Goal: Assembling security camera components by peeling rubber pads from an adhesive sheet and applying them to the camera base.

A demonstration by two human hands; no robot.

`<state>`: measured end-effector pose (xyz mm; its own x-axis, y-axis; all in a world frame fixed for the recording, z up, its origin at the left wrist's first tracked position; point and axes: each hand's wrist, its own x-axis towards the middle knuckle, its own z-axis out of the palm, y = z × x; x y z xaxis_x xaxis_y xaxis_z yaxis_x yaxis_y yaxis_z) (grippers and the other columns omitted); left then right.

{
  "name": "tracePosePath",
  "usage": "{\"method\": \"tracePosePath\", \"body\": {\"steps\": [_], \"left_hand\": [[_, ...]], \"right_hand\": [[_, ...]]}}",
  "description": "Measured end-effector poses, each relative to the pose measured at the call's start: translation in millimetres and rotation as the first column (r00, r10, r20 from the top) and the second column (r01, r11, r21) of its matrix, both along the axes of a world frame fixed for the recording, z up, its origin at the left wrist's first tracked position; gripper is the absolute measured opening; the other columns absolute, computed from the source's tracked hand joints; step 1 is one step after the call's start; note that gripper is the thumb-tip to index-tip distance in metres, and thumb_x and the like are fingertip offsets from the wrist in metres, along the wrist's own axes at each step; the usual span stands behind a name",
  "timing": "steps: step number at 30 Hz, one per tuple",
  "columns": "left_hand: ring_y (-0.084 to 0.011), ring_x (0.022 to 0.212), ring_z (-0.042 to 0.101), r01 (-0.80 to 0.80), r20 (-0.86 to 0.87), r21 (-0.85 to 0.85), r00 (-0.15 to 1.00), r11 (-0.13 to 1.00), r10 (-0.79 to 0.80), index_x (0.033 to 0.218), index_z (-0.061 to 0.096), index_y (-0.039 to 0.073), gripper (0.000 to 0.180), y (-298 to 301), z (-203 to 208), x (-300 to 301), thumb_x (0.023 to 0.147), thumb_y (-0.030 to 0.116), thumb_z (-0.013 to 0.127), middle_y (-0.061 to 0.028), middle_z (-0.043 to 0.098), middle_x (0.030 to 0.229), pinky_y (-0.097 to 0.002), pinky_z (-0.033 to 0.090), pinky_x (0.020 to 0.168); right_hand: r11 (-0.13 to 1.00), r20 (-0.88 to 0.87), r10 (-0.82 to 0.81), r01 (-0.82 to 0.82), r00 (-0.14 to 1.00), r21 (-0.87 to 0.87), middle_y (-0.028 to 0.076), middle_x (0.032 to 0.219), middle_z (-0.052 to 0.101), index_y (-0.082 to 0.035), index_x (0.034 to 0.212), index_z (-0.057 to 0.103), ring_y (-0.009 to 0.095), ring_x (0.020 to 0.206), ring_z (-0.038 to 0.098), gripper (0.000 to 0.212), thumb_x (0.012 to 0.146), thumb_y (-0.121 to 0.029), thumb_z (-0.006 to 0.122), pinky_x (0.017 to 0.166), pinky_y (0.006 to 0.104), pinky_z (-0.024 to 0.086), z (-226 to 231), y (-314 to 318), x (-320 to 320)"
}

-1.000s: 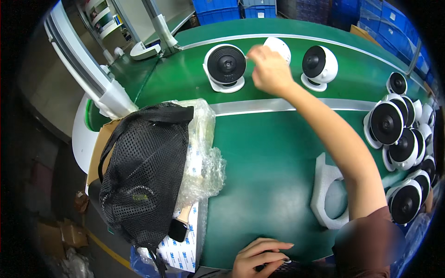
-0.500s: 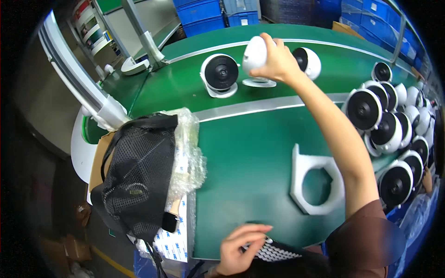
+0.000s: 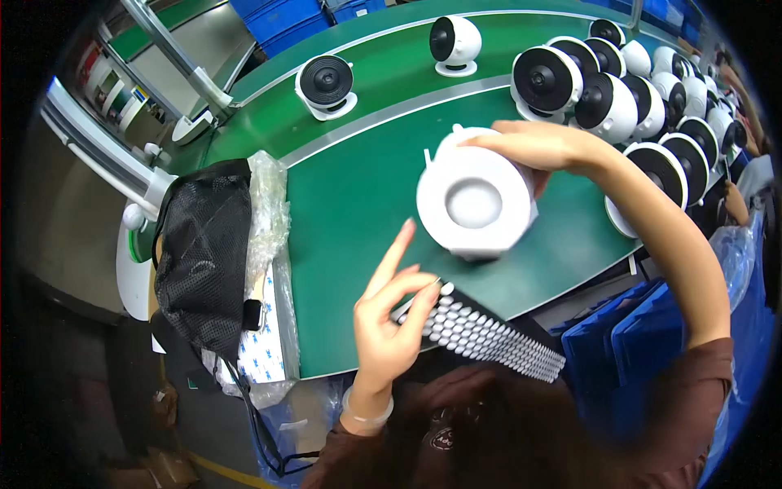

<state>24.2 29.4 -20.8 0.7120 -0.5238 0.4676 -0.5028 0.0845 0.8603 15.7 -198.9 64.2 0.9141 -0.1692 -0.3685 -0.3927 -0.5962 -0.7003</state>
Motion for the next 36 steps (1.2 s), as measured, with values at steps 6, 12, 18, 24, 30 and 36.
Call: {"method": "tracePosePath", "body": {"steps": [6,12,18,24,30,36], "left_hand": [[-0.026,0.106,0.045,0.061,-0.014,0.037,0.998,0.997,-0.06,0.071,0.056,-0.003,0.003,-19,7,-10,0.072,0.0,0.056,-0.0176,0.058,0.088,-0.0285,0.035,0.082],[-0.0266,0.106,0.046,-0.008,-0.099,-0.053,0.995,0.999,0.003,0.076,0.06,-0.003,0.007,-22,5,-15,0.071,0.001,0.058,-0.0254,0.051,0.103,-0.0296,0.037,0.081],[-0.0225,0.104,0.045,-0.002,0.02,0.02,1.0,1.0,0.002,0.075,0.058,-0.005,0.006,-14,-2,-10,0.073,0.0,0.054,-0.027,0.04,0.117,-0.0278,0.037,0.081],[-0.0101,0.071,0.048,-0.094,0.063,-0.046,0.993,0.994,0.097,0.076,0.055,-0.004,0.005,-7,4,-21,0.072,-0.005,0.052,-0.0106,0.054,0.088,-0.0185,0.038,0.063],[-0.0069,0.064,0.048,-0.094,0.01,-0.015,0.996,0.995,0.094,0.077,0.055,-0.005,0.005,1,16,-39,0.075,-0.003,0.051,-0.0036,0.056,0.071,-0.0164,0.037,0.06],[-0.0062,0.063,0.049,-0.058,0.072,-0.002,0.996,0.998,0.058,0.075,0.053,-0.006,0.005,-5,21,-35,0.075,-0.002,0.05,-0.0048,0.056,0.071,-0.0162,0.038,0.058]], "right_hand": [[0.987,0.068,0.136,-0.141,0.988,0.076,0.014,0.088,0.059,-0.005,0.103,0.055,0.022,0.069,0.059,0.077,0.071,-0.069,0.028,0.054,0.0315,0.049,-33,-26,14],[0.966,0.576,0.012,0.14,0.817,-0.219,0.015,0.101,0.055,-0.002,0.105,0.052,0.022,0.092,0.053,0.046,0.085,-0.04,0.035,0.082,0.0287,0.038,-49,-18,-1],[0.918,0.599,-0.016,0.25,0.801,-0.309,0.015,0.096,0.057,-0.004,0.11,0.049,0.022,0.082,0.056,0.054,0.069,-0.039,0.057,0.073,0.03,0.043,-34,28,-47],[0.966,0.809,-0.136,0.259,0.571,-0.021,0.013,0.092,0.059,-0.003,0.103,0.054,0.022,0.082,0.057,0.055,0.065,-0.04,0.063,0.072,0.0299,0.043,-52,19,-39],[0.979,0.732,-0.11,-0.052,0.672,0.195,0.007,0.077,0.061,-0.001,0.086,0.059,0.011,0.072,0.059,0.019,0.067,-0.004,0.063,0.061,0.0212,0.045,-32,69,-106],[0.936,0.688,-0.171,-0.102,0.705,0.338,0.008,0.078,0.06,0.002,0.083,0.058,0.012,0.067,0.058,0.02,0.064,0.002,0.064,0.061,0.0198,0.044,-66,87,-100]]}}
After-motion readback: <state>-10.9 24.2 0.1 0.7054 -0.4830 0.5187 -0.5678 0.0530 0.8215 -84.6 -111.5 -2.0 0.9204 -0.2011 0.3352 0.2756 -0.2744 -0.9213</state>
